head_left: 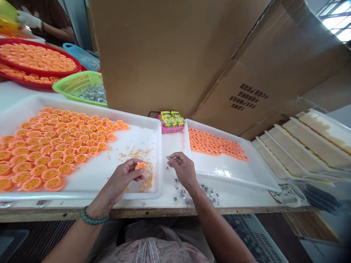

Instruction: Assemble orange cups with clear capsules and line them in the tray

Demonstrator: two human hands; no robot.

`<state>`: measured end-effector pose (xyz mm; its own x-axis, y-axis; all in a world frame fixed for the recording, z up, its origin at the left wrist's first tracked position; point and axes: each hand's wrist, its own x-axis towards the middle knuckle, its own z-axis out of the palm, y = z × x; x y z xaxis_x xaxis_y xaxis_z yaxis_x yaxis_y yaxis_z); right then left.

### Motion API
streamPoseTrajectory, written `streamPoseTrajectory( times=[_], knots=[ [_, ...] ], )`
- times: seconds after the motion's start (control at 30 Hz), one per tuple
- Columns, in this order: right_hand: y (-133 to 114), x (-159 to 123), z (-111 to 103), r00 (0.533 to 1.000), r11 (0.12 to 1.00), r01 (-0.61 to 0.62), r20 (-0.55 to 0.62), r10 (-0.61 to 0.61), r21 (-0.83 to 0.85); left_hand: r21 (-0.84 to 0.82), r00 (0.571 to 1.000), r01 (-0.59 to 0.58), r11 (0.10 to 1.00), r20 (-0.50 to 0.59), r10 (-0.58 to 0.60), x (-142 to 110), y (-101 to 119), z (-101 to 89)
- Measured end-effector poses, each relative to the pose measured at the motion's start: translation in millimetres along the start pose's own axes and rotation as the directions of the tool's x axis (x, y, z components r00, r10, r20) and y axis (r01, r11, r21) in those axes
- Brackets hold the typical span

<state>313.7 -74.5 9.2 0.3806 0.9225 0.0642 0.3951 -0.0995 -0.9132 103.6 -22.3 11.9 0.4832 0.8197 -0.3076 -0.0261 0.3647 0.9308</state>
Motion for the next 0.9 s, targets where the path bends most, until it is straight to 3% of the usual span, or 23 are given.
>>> streamPoseTrajectory(
  times=[0.13,0.23,0.37,0.5,0.63,0.77,0.9],
  knots=[
    [-21.9,-7.1,30.8,0.956,0.958,0.274,0.084,-0.281,0.087,-0.04,1.0,-0.021,0.999,0.007,0.021,-1.4,1.4,1.7],
    [-27.9,-14.8,47.0,0.918,0.927,0.35,0.144,-0.368,0.137,-0.058,0.998,-0.056,0.997,-0.002,0.056,-2.3,1.4,1.8],
    [-28.5,-20.7,51.5,0.933,0.936,0.245,0.202,-0.299,0.254,-0.038,0.996,-0.088,0.995,-0.01,0.087,-2.4,0.2,1.8],
    [-26.6,-18.6,56.9,0.982,0.913,-0.01,0.177,-0.068,0.407,-0.011,0.994,-0.11,0.994,-0.03,0.109,-1.3,-4.0,1.1],
    [-24.6,-14.3,63.8,0.968,0.848,-0.198,0.233,0.091,0.491,-0.016,0.987,-0.153,0.988,-0.042,0.153,-1.5,-6.6,0.0],
    [-25.0,-14.3,61.2,0.95,0.848,-0.254,0.284,0.128,0.466,-0.017,0.987,-0.153,0.988,-0.053,0.151,-2.1,-6.2,0.0],
    [-26.8,-13.6,51.5,0.96,0.879,-0.182,0.272,0.063,0.44,-0.02,0.987,-0.13,0.991,-0.1,0.128,-1.9,-5.1,0.9]
  ],
)
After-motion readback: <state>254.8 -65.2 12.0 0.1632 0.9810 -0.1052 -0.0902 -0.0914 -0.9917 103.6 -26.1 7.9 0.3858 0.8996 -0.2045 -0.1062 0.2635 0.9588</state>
